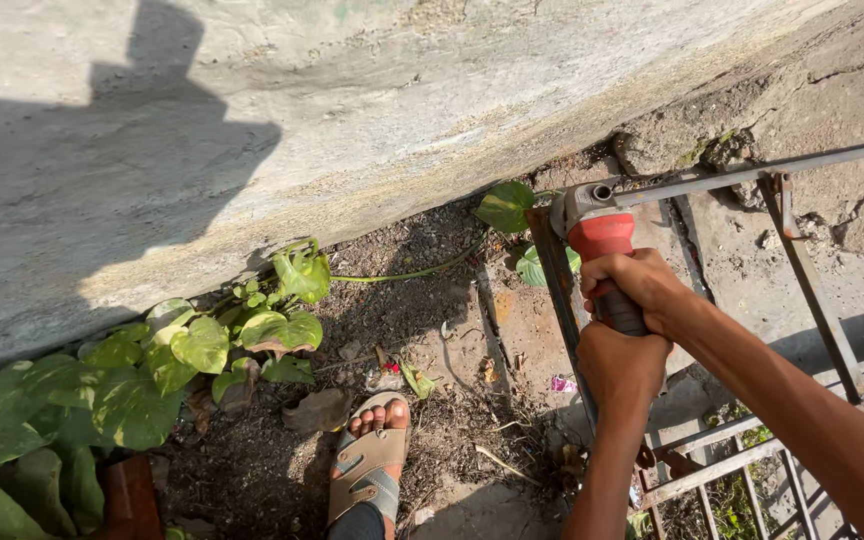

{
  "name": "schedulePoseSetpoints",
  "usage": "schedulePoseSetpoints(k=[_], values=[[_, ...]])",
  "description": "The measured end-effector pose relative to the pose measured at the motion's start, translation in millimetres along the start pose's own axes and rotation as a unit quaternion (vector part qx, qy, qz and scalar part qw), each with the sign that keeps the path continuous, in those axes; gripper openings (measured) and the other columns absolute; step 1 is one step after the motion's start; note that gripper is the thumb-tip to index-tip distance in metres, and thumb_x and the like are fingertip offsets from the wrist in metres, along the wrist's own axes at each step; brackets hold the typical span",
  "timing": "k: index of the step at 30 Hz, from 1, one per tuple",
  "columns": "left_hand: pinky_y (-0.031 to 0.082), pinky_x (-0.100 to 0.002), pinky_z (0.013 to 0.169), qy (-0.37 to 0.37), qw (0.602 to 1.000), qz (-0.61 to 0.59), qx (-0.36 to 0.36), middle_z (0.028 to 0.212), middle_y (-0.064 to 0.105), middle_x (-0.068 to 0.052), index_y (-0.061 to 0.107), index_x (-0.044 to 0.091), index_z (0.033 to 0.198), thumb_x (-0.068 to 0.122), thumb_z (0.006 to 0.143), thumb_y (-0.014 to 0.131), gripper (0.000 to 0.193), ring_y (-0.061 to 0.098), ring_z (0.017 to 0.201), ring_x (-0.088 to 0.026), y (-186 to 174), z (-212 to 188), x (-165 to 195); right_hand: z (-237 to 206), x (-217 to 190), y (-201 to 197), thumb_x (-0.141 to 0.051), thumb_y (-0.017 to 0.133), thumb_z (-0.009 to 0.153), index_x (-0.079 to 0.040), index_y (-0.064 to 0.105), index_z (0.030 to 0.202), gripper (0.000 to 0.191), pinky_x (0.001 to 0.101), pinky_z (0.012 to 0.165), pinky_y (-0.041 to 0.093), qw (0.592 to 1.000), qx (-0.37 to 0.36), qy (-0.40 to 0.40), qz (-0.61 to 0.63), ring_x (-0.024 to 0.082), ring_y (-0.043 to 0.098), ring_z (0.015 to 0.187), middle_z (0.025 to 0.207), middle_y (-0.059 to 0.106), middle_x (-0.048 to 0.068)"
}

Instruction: The person uses an angle grinder to smooth the edges of several metal frames lying on the ground. They move between frames, grinding along the bars and corners to remove rust and burrs.

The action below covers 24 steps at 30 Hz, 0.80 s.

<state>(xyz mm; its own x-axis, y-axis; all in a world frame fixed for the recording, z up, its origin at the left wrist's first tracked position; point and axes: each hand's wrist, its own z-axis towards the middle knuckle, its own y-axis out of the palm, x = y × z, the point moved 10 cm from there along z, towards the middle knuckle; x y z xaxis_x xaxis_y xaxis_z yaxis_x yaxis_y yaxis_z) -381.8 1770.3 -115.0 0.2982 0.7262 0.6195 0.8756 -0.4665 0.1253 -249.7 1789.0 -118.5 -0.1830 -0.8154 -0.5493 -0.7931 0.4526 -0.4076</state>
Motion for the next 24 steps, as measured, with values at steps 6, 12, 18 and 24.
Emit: schedulePoseSetpoints(k=[6,12,18,24], values=[[0.059,-0.043,0.069,0.025,1.0,0.002,0.002,0.081,0.075,-0.019,0.071,-0.002,0.079,0.024,0.065,0.081,0.031,0.076,0.076,-0.034,6,-1,-3,-10,4,1,-0.002,0.069,0.065,-0.001,0.061,0.075,0.013,0.0385,0.05,0.055,0.998,-0.002,0.024,0.058,0.024,0.065,0.055,0.067,0.063,0.012],[0.057,-0.045,0.065,0.004,1.0,-0.029,0.003,0.077,0.075,-0.017,0.069,-0.001,0.08,0.024,0.064,0.079,0.031,0.076,0.07,-0.032,-1,6,-14,-20,-7,16,-0.002,0.071,0.063,0.003,0.065,0.073,0.012,0.0381,0.049,0.053,1.0,0.014,0.002,0.007,0.025,0.063,0.053,0.066,0.066,0.016],[0.058,-0.042,0.061,0.014,1.0,-0.004,0.0,0.073,0.074,-0.014,0.069,0.001,0.079,0.025,0.064,0.079,0.03,0.075,0.065,-0.027,-4,6,-8,-23,-14,18,-0.003,0.069,0.063,0.003,0.066,0.07,0.009,0.0376,0.048,0.054,0.999,-0.006,-0.025,0.048,0.024,0.064,0.052,0.065,0.066,0.014],[0.058,-0.042,0.064,-0.029,0.999,0.009,-0.032,0.079,0.076,-0.016,0.071,0.002,0.081,0.025,0.064,0.08,0.03,0.076,0.07,-0.027,4,2,-14,-26,-12,12,0.0,0.069,0.062,0.003,0.065,0.069,0.009,0.0382,0.047,0.054,0.999,0.008,-0.008,0.04,0.025,0.065,0.052,0.064,0.065,0.014]])
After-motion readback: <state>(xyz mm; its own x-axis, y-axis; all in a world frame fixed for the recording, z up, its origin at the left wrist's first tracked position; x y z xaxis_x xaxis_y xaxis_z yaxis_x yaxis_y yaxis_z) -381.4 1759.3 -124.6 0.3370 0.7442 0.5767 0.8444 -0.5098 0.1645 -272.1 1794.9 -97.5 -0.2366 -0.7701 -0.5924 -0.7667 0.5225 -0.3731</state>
